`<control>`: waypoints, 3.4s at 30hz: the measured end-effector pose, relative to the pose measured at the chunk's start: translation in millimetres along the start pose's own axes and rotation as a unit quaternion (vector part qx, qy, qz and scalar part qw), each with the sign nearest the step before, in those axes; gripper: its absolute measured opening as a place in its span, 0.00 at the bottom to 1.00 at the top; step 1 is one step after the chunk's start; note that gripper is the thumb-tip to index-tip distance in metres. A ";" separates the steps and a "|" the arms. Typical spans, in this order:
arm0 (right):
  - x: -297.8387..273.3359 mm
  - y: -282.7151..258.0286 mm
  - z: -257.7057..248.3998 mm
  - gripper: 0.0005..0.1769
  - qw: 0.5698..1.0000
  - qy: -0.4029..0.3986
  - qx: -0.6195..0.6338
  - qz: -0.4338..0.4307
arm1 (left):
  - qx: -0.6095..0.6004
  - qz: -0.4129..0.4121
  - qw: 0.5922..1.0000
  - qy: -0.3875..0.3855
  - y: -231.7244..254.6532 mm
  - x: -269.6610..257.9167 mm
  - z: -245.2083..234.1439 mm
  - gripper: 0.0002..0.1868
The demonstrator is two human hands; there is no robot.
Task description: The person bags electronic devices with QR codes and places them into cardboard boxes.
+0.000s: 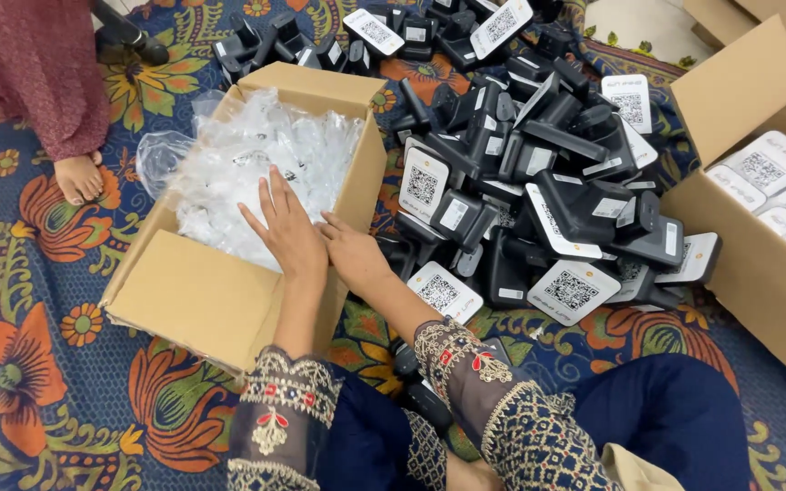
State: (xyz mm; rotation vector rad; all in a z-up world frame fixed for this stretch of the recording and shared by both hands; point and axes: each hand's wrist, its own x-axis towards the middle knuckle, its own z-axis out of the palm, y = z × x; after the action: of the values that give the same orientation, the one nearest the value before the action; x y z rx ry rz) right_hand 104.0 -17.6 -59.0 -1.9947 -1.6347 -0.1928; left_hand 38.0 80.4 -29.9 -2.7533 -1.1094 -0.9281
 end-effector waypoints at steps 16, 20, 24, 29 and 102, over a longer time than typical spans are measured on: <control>-267.5 76.1 -39.4 0.16 0.745 0.218 0.527 0.347 | -0.402 0.227 0.880 0.109 137.0 -137.7 -72.5 0.19; -351.3 122.2 -73.5 0.16 0.705 0.257 0.506 0.426 | -0.472 0.151 0.868 0.034 163.7 -153.8 -59.3 0.15; -382.2 137.1 -111.2 0.18 0.730 0.301 0.450 0.417 | -0.493 0.075 0.866 -0.049 169.2 -164.9 -30.9 0.16; -384.7 130.0 -139.6 0.21 0.714 0.289 0.485 0.414 | -0.536 -0.023 0.829 -0.157 171.4 -175.1 -16.2 0.17; -387.5 137.3 -111.4 0.35 0.646 0.135 0.644 0.387 | -0.369 0.201 0.895 -0.152 280.5 -253.0 -38.1 0.23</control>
State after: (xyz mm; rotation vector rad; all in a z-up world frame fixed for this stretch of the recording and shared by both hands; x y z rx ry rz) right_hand 161.4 -422.1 -179.7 -1.1479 -0.2497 0.7633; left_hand 54.5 -295.2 -83.2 -3.6190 -0.1313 -1.0309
